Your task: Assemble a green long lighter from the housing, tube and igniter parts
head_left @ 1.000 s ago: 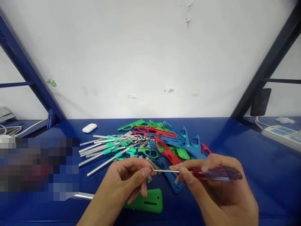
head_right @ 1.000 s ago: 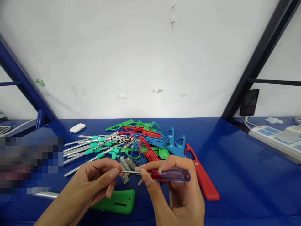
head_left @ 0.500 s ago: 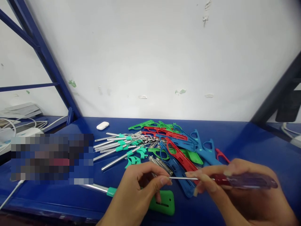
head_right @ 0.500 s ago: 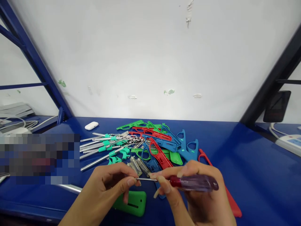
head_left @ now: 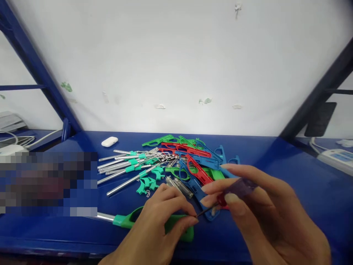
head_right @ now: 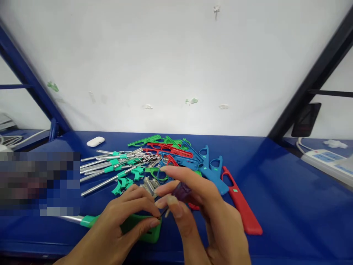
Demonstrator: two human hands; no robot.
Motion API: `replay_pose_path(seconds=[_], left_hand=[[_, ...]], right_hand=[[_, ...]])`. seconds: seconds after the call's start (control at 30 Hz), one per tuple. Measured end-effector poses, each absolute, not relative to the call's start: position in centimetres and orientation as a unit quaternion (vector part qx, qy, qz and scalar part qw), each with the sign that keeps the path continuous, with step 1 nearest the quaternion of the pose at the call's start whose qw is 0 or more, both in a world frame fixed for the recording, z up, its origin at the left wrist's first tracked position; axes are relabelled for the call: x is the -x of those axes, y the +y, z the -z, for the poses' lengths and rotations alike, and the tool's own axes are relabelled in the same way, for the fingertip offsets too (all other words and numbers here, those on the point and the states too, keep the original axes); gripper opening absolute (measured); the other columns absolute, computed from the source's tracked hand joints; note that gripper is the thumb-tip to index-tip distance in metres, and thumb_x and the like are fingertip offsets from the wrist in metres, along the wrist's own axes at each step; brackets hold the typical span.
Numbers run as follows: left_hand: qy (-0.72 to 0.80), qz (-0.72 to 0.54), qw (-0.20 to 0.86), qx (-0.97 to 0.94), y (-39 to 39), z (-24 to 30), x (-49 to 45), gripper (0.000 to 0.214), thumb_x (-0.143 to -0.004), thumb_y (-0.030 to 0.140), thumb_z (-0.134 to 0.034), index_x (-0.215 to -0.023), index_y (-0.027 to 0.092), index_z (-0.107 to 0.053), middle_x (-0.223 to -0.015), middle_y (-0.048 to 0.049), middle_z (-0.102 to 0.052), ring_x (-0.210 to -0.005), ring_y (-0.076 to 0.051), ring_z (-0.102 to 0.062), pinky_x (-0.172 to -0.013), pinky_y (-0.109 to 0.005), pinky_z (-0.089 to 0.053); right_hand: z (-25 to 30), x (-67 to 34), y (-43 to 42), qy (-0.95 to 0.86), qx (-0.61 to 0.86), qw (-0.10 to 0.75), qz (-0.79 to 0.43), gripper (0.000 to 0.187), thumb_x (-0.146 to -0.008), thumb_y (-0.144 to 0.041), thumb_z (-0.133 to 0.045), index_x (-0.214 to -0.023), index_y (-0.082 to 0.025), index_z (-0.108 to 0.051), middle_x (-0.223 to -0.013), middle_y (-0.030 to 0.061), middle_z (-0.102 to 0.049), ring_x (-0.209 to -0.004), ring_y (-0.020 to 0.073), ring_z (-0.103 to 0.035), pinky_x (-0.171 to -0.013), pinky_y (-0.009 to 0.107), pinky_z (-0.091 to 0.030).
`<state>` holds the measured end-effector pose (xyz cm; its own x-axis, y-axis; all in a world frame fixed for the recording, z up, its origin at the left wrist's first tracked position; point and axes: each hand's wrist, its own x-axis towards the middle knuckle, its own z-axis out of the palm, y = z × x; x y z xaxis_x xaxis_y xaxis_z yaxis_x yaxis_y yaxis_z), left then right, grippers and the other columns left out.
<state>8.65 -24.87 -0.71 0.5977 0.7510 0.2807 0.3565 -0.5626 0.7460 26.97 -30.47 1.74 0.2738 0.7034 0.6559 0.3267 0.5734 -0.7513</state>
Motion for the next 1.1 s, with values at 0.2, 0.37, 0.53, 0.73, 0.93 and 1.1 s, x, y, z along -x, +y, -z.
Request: replay_pose_path(seconds=[0.2, 0.37, 0.53, 0.73, 0.93, 1.1], left_hand=[[0.320, -0.265, 0.312, -0.854, -24.7, 1.3, -8.5, 0.017, -0.103, 0.014, -0.068, -0.097, 0.029, -0.074, -0.101, 0.0032, -0.071, -0.100, -0.018, -0.062, -0.089, -0.028, -0.049], [0.304, -0.250, 0.291, -0.872, -24.3, 1.7, -8.2, 0.018, -0.106, 0.015, -0.062, -0.098, 0.027, -0.074, -0.099, 0.0013, -0.069, -0.100, -0.019, -0.064, -0.089, -0.028, -0.050], [0.319, -0.247, 0.319, -0.858, -24.2, 1.8, -8.3, 0.024, -0.106, 0.016, -0.054, -0.094, 0.024, -0.073, -0.099, -0.0016, -0.066, -0.092, -0.017, -0.068, -0.082, -0.025, -0.055], [0.313, -0.271, 0.339, -0.845, -24.3, 1.8, -8.5, 0.026, -0.103, 0.015, -0.050, -0.091, 0.022, -0.072, -0.098, -0.0031, -0.069, -0.083, -0.015, -0.071, -0.072, -0.020, -0.056], [0.315, -0.259, 0.311, -0.858, -24.4, 1.9, -8.1, 0.027, -0.106, 0.017, -0.051, -0.094, 0.024, -0.074, -0.098, -0.0023, -0.068, -0.086, -0.016, -0.070, -0.079, -0.023, -0.057], [0.326, -0.213, 0.262, -0.883, -24.8, 1.3, -7.3, 0.018, -0.100, 0.021, -0.067, -0.113, 0.029, -0.076, -0.117, -0.0027, -0.072, -0.099, -0.020, -0.074, -0.091, -0.029, -0.061]], right_hand=[[-1.5, -27.4, -29.8, -0.653, 0.414, 0.607, -0.183, 0.044, -0.105, -0.018, -0.065, -0.138, -0.046, -0.069, -0.101, -0.0065, -0.083, -0.081, 0.0138, -0.081, -0.079, 0.023, -0.068], [-0.9, -27.2, -29.6, -0.654, 0.420, 0.596, -0.201, 0.048, -0.105, -0.017, -0.064, -0.142, -0.048, -0.067, -0.105, -0.0048, -0.083, -0.082, 0.0151, -0.082, -0.073, 0.023, -0.068], [-0.9, -27.0, -29.5, -0.645, 0.410, 0.609, -0.212, 0.044, -0.105, -0.017, -0.063, -0.139, -0.044, -0.070, -0.101, -0.0036, -0.083, -0.082, 0.0153, -0.082, -0.071, 0.022, -0.068], [-1.0, -27.1, -29.2, -0.660, 0.399, 0.600, -0.215, 0.046, -0.106, -0.018, -0.061, -0.144, -0.044, -0.066, -0.104, -0.0021, -0.082, -0.084, 0.0168, -0.082, -0.070, 0.025, -0.069], [-0.8, -27.3, -29.4, -0.667, 0.414, 0.578, -0.225, 0.049, -0.108, -0.021, -0.060, -0.148, -0.049, -0.062, -0.116, -0.0032, -0.082, -0.088, 0.0158, -0.083, -0.072, 0.024, -0.069], [-1.0, -27.6, -29.6, -0.681, 0.428, 0.571, -0.165, 0.046, -0.107, -0.024, -0.062, -0.147, -0.047, -0.065, -0.125, -0.0044, -0.083, -0.109, 0.0186, -0.082, -0.094, 0.029, -0.068]])
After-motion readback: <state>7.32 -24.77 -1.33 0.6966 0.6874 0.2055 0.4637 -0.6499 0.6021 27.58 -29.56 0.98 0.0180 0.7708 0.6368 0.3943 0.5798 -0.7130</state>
